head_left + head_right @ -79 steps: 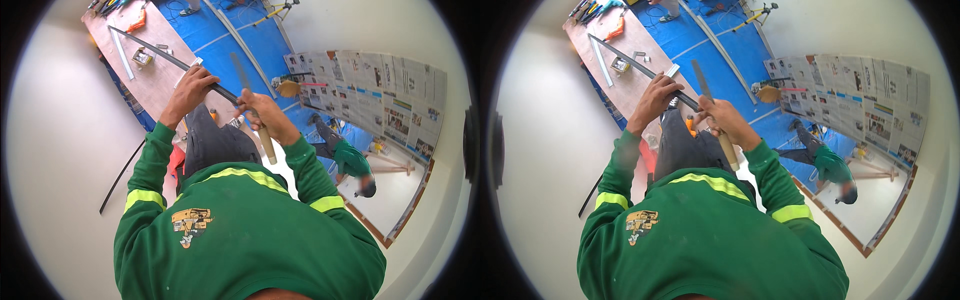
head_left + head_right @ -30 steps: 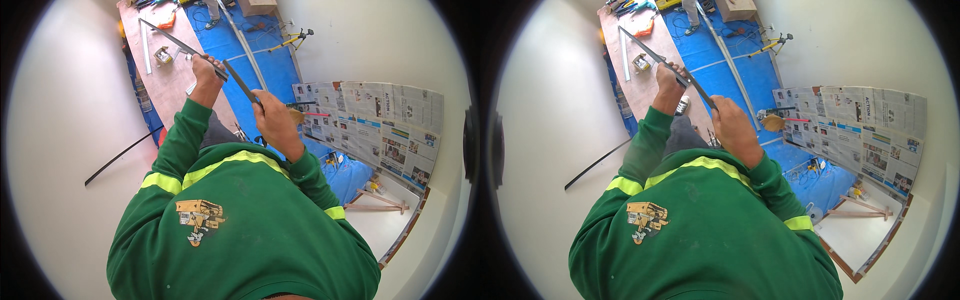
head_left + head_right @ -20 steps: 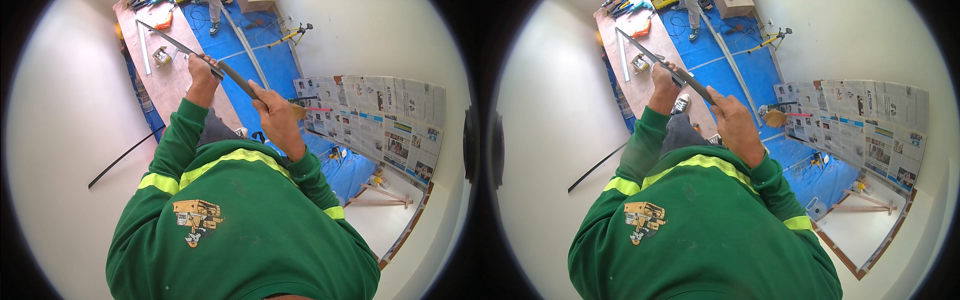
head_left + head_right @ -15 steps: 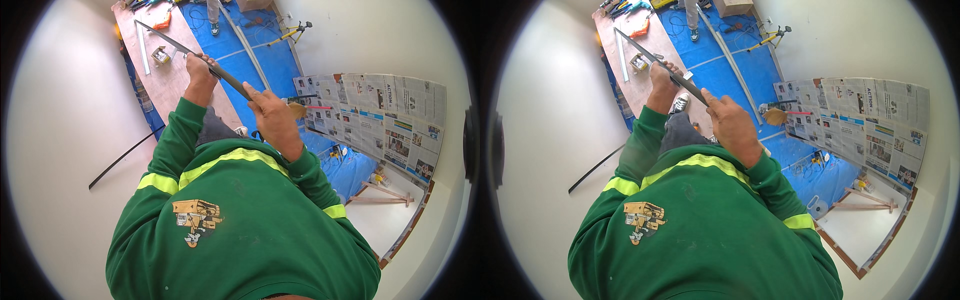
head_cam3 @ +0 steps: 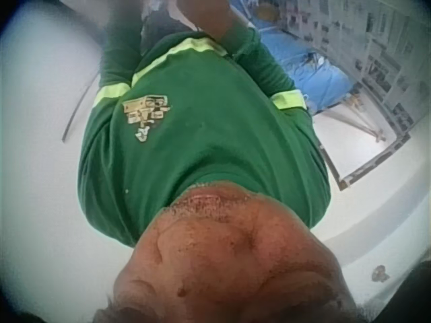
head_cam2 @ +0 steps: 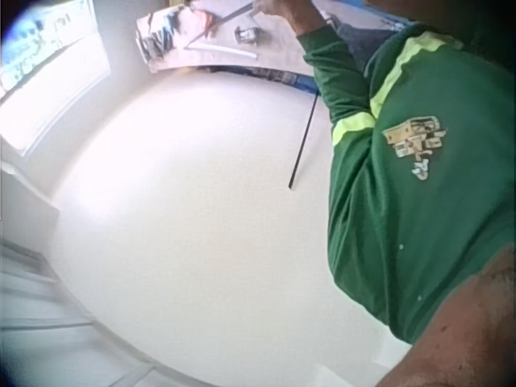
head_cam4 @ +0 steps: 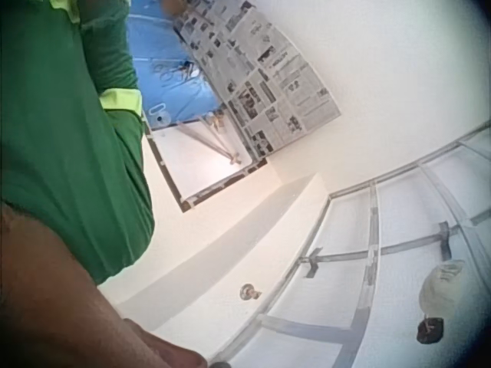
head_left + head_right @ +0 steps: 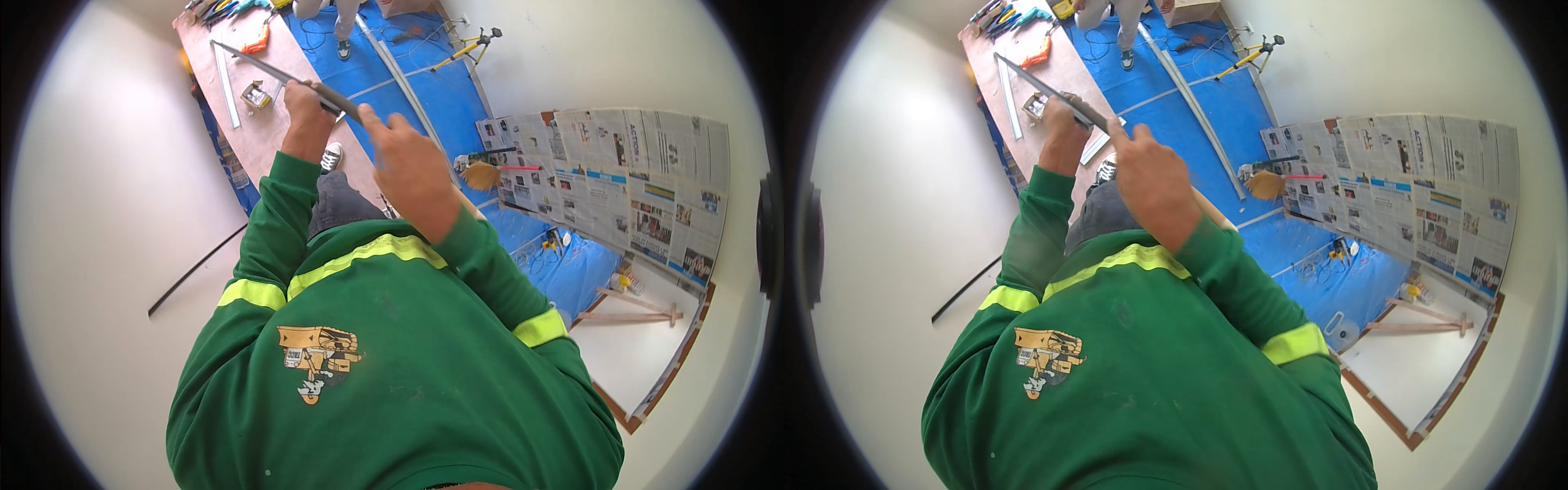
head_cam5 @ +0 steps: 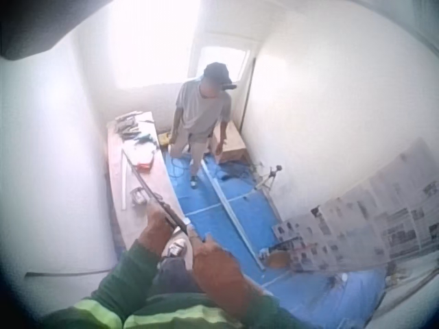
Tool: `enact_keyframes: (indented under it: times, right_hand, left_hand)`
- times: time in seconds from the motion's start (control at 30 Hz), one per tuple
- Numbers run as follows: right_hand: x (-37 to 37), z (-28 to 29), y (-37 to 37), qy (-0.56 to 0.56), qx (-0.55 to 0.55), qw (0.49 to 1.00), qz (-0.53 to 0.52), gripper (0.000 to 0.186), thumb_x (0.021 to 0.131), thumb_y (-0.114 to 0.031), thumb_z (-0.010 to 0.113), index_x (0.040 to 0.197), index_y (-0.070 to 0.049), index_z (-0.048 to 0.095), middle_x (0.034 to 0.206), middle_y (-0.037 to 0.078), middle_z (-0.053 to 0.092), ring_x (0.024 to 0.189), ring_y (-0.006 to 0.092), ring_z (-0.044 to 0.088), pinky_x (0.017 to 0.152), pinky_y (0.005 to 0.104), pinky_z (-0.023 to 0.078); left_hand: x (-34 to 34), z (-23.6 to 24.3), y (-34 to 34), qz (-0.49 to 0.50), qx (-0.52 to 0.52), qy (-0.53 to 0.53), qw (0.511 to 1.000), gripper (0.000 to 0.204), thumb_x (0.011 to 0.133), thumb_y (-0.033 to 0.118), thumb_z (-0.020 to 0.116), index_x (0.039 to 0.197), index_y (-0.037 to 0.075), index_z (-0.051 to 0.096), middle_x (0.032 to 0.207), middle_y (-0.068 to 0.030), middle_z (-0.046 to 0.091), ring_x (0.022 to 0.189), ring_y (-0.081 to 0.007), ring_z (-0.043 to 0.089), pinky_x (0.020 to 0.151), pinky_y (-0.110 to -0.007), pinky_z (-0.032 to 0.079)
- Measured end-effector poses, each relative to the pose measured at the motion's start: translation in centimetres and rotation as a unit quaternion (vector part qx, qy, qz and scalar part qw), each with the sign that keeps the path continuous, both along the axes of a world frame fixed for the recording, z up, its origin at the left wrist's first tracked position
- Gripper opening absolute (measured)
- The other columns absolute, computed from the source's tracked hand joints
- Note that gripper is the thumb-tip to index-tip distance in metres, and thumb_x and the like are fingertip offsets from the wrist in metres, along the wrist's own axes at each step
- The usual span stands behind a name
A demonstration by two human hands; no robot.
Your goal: The person positions long black trim strips along the upper wall near the ceiling, aligns them by hand, and then uses a utility knife to cut the trim to length. The person handles the trim pieces and the knife while another worker is visible in the background.
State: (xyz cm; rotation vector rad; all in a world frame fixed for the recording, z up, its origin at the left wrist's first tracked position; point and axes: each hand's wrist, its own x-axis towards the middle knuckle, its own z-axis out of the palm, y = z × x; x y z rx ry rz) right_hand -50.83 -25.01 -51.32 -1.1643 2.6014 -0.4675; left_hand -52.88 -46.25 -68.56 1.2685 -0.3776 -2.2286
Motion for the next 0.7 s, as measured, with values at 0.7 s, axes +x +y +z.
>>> enact_keyframes:
  times: [0.7]
  right_hand:
    - [-0.7,-1.3,2.1,-0.019,-0.051,0.998,0.033,0.050,0.104,-0.012,0.064,0.154,-0.011,0.057,0.093,0.013,0.060,0.073,0.0359,0.066,0.063,0.0479,0.056]
  left_hand:
    - [0.7,1.2,-1.5,-0.008,0.034,0.028,0.999,0.026,0.108,0.026,0.033,0.091,0.009,0.042,0.071,-0.0031,0.045,0.056,-0.0154,0.043,0.048,-0.032,0.041]
